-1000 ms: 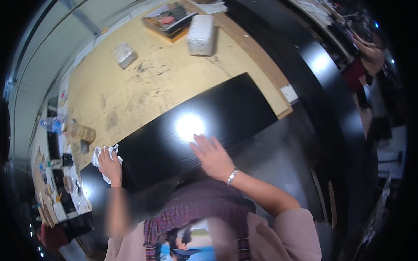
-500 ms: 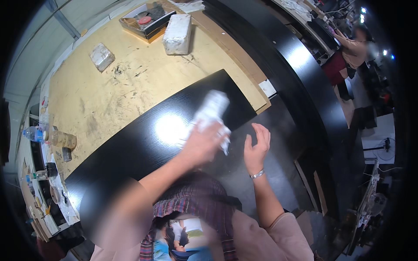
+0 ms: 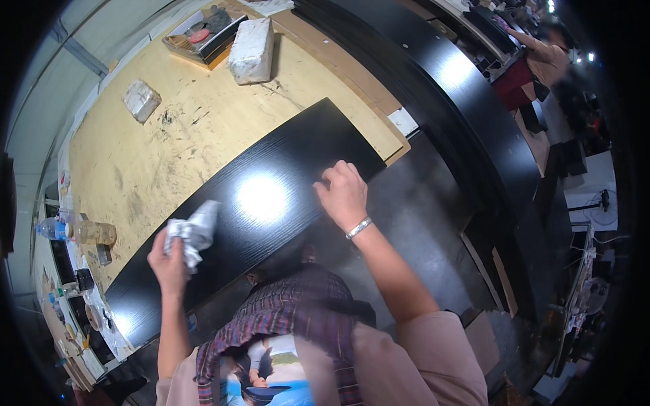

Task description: The person wipes a long black wood panel with a white cloth, then uses a small sanding block to rub the surface. They repeat wiping and sanding across the panel, occasionally flipping it to work on the other side. The person also briefly touches a bottle on the table.

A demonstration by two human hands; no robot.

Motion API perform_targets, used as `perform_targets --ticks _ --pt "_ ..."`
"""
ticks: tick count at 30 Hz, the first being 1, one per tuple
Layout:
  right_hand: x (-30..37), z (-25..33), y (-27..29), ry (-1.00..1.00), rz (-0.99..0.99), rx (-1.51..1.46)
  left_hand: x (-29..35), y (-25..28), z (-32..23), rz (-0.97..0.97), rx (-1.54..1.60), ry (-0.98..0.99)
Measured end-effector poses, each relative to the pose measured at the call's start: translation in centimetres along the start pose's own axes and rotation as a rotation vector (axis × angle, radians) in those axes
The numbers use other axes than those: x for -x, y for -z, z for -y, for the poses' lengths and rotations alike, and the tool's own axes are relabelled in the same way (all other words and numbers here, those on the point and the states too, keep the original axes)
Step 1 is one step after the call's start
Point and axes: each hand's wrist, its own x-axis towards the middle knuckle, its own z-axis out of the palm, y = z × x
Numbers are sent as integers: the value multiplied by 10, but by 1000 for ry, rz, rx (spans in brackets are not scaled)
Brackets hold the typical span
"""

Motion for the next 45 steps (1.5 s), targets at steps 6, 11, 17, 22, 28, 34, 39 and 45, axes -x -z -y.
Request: perform_targets --ticks 6,11,17,22,28,34,39,45 --pt "-8 -11 2 11 119 -79 31 52 97 -228 -445 -263" --pt "-7 -17 7 -101 222 -140 28 41 97 -262 -602 -351" --pt "-8 -13 8 -45 204 -84 28 42 97 -268 -613 -371" --pt "-11 -12 10 -80 210 -92 23 40 95 -259 -609 -361" --pt "-4 0 -6 141 53 33 22 37 83 -316 -558 -351" --pt "43 76 -23 560 526 -147 29 -56 14 108 -407 -544" --pt "69 103 -44 699 558 121 56 4 50 3 -481 -438" --pt "74 102 -46 733 480 192 137 209 169 -557 -1045 38"
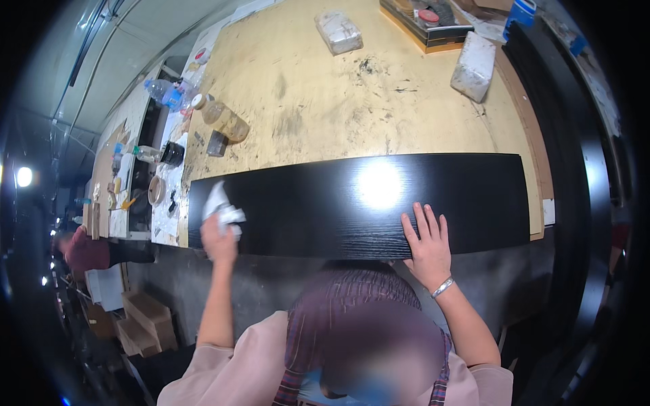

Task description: The person wipes a long black wood panel with a white cloth, then uses a small sanding block to rub the surface. They repeat wiping and sanding across the panel, occasionally flipping it to work on the other side. The person also briefly touches a bottle on the table.

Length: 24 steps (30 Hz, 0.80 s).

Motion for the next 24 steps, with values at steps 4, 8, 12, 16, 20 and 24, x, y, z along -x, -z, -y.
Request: perform_targets --ticks 4,8,12,16,20,24 --pt "5 2 6 19 -14 -23 -13 27 103 129 -152 619" --pt "4 2 -6 52 -118 -22 -51 -27 58 136 416 284" --pt "16 0 -30 -16 -91 -1 -77 -59 -97 238 300 -133" --pt "20 33 -32 -70 -129 -8 -102 -56 -150 273 309 -425" --pt "35 52 -36 -38 -197 -190 -103 -67 -177 235 335 -542" --pt "56 63 -64 83 -444 -293 -97 -75 -181 178 346 -556"
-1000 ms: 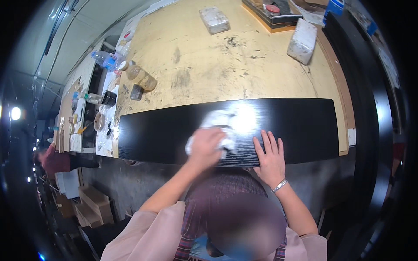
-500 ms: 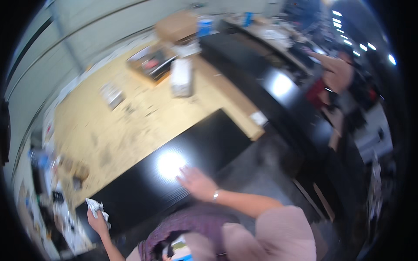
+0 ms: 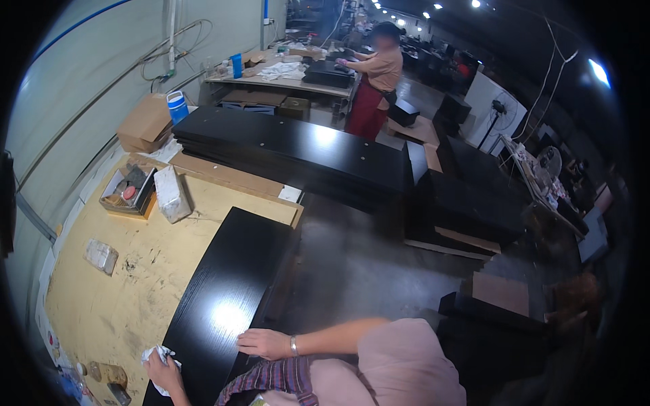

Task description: The person wipes a long black wood panel with a white cloth, then uses a small sanding block to rub the surface. They repeat wiping and sanding across the panel, occasionally flipping it to work on the other side. The person also briefly touches a bottle on the table.

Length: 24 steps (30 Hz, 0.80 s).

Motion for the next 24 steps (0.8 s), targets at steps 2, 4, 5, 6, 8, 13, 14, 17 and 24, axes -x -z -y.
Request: perform_targets --ticks 2,4,5,6,8,13,14,17,24 --pt "-19 25 21 -510 191 -109 6 6 9 -7 -11 21" --pt "-13 27 12 -936 62 -224 5 4 10 -21 10 5" --pt "-14 21 8 -1079 56 -372 5 1 14 -31 20 -9" --pt "-20 14 12 -1219 45 -521 2 -1 14 -44 33 -26" --pt "-27 6 8 -1407 -116 -848 2 -2 11 -48 105 42" --pt "-26 1 -6 -1372 -239 -1063 5 2 16 -30 141 92" --pt "-25 1 -6 -1356 -243 -1089 6 3 18 -25 139 93" --pt "-17 1 -7 -1349 -257 -1082 9 1 17 -16 130 91" --pt "-14 5 -2 -1309 -242 -1084 17 8 8 -35 97 109"
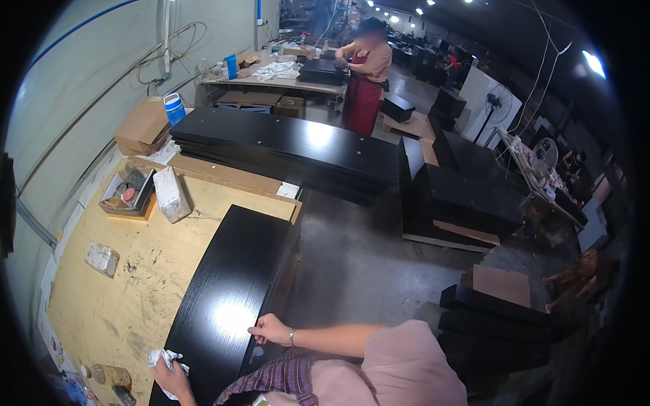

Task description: The person wipes a long black wood panel with a white cloth, then uses a small sanding block to rub the surface. They repeat wiping and sanding across the panel, occasionally flipping it to work on the other side. The person also briefly touches a bottle on the table.

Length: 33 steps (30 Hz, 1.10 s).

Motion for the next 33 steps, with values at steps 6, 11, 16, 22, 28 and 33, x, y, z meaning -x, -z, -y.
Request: perform_targets --ticks 6,11,16,22,28,33 --pt "2 7 8 -6 75 84 1 5 -9 -46 -10 -121" --pt "11 25 1 -74 108 157 3 12 -8 -48 -45 -105" --pt "5 18 2 -101 39 103 1 0 -9 -57 -30 -120" --pt "4 9 3 -74 78 75 3 -1 -2 -51 -34 -93" --pt "7 21 9 -101 89 73 4 -6 -3 -38 -10 -98" --pt "4 23 4 -102 124 52 20 -14 32 -94 231 86"
